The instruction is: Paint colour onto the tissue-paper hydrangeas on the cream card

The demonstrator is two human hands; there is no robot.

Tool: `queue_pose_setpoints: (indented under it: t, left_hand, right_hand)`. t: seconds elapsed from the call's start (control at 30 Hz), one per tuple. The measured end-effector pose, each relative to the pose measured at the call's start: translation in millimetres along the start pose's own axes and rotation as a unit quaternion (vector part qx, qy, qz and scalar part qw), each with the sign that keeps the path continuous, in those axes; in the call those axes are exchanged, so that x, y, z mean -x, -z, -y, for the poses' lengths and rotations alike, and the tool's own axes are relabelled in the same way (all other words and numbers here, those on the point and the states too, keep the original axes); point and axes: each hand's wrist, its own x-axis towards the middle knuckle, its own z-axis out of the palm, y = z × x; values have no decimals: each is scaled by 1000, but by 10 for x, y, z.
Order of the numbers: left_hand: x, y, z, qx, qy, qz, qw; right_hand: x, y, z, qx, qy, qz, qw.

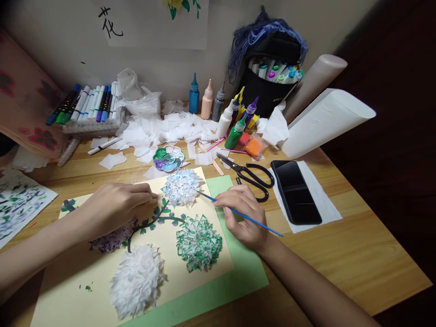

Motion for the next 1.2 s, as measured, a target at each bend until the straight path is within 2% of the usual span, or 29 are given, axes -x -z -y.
queue_pose_setpoints:
  t: [0.13,0.27,0.33,0.5,0.63,0.77,1.03,1.2]
  left_hand:
    - [-16,6,-14,-4,1,4,1000]
    - [-47,34,-46,-4,18,26,999]
    - [-57,60,-66,-1,30,44,999]
    - [-66,111,-98,4,46,78,996]
    - [-77,118,-102,5,50,94,994]
    - [-88,113,-103,3,48,97,994]
    - [-72,107,-97,-3,31,71,997]
    - [-54,101,-97,2,26,51,998]
  right_hand:
    - [29,-10,-22,-3,-32,3,999]
    - [-1,-10,-26,-61,-74,-66,993]
    - [-97,-24,-16,-94,-99,-80,987]
    - [-567,-177,9,-98,-152,29,983]
    - [-924,-371,-3,-67,-134,121,981]
    - [-1059,-485,-16,-51,-123,165,977]
    - [-993,-454,-30,-57,-121,140,981]
    - [-677,-234,-62,-117,-150,-34,981]
